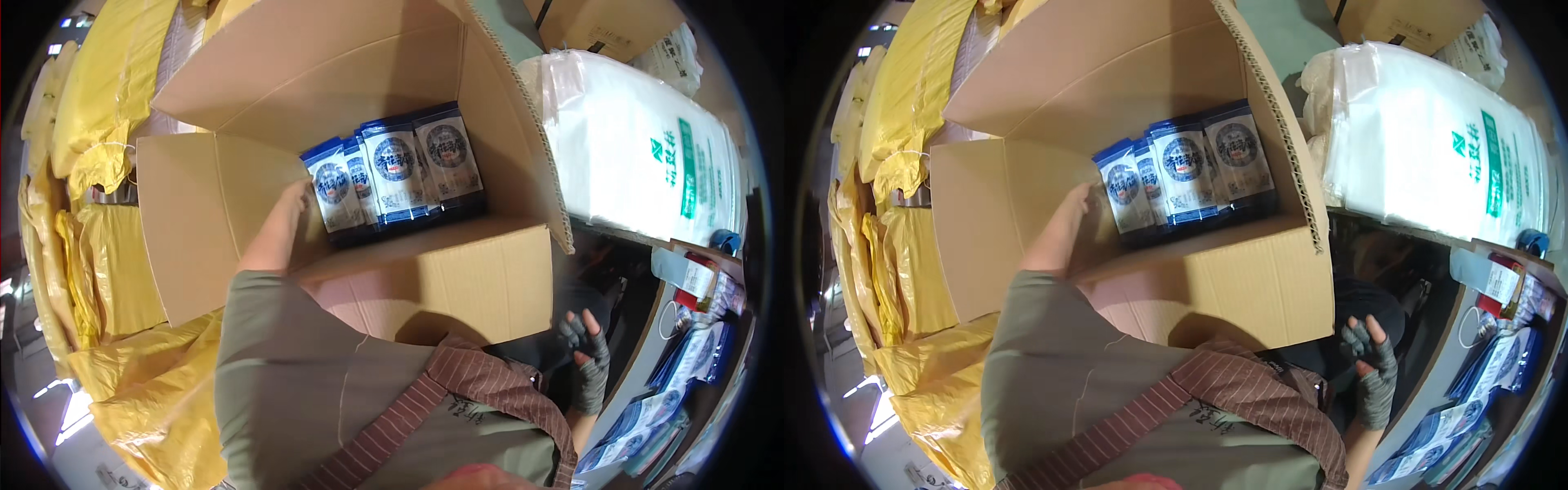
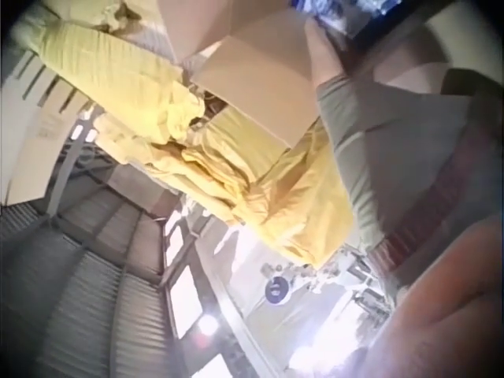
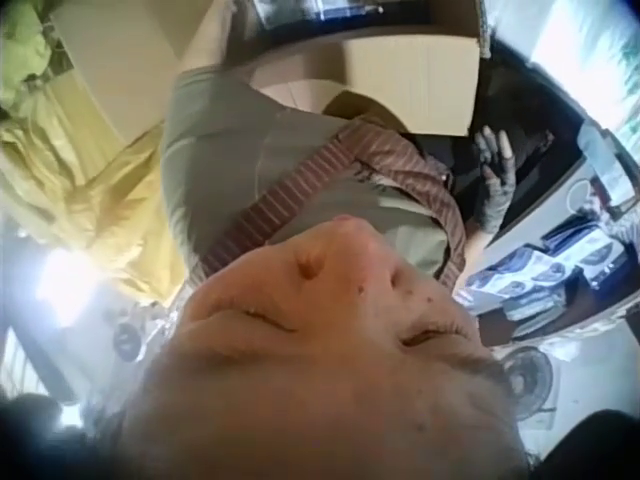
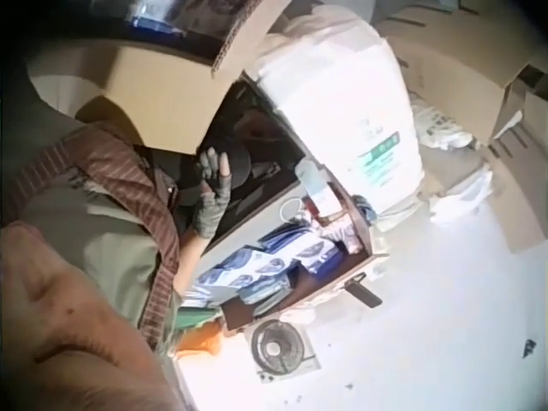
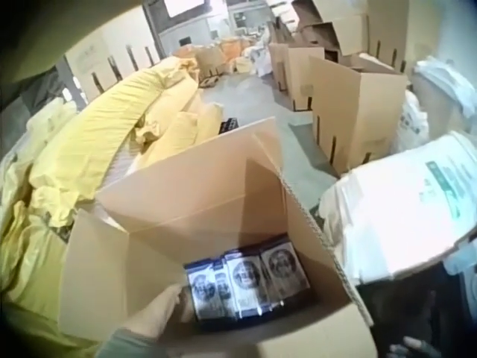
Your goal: The person is packaging stick-like items into labeled plastic bags and placing them into cardboard boxes.
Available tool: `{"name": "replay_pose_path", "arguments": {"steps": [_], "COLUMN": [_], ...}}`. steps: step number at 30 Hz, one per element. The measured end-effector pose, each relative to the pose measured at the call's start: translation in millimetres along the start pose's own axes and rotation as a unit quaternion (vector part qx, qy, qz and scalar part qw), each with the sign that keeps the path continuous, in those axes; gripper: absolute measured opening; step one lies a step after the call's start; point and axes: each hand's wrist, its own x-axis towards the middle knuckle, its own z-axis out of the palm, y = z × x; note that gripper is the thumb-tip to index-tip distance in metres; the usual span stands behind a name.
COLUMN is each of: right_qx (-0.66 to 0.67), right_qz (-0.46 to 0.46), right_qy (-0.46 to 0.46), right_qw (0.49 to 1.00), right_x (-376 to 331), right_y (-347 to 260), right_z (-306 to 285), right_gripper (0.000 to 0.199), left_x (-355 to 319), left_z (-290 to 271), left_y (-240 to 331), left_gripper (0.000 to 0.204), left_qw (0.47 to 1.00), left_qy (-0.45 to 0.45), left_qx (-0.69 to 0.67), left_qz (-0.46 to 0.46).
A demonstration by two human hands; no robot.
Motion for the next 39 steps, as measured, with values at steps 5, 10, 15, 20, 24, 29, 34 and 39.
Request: {"name": "replay_pose_path", "arguments": {"steps": [5,10,15,20,24,29,34,39], "right_qx": [-0.007,-0.110,-0.249,-0.324,-0.223,-0.324,0.177,0.215], "right_qz": [0.006,0.008,0.033,0.278,0.193,0.085,-0.371,-0.263], "right_qy": [0.255,0.550,0.929,0.875,0.834,0.790,0.758,0.754], "right_qw": [0.967,0.828,0.273,0.228,0.466,0.514,0.507,0.562], "right_x": [-132.8,-207.3,-361.9,-456.6,-464.1,-446.6,-432.6,-410.1], "right_y": [26.4,96.3,211.1,299.9,245.2,174.4,236.1,186.9], "right_z": [-23.3,-22.8,-6.2,-25.1,-59.7,-80.5,-100.9,-170.4], "right_gripper": [0.074,0.021,0.018,0.063,0.074,0.066,0.040,0.052], "left_x": [-191.9,-456.7,-605.4,-739.8,-810.2,-836.7,-794.2,-807.0], "left_z": [190.1,218.8,315.0,385.7,469.0,489.2,514.7,490.3], "left_y": [76.1,38.8,-77.7,-288.9,-473.9,-568.2,-515.4,-492.9], "left_gripper": [0.042,0.055,0.051,0.057,0.084,0.088,0.087,0.074], "left_qw": [0.829,0.588,0.357,0.080,0.097,0.090,0.029,0.344], "left_qy": [0.111,-0.114,-0.632,-0.805,-0.674,-0.567,-0.622,-0.759], "left_qx": [0.061,-0.023,0.174,0.269,0.320,0.433,0.398,0.454], "left_qz": [0.545,0.801,0.665,0.522,0.659,0.695,0.673,0.315]}}
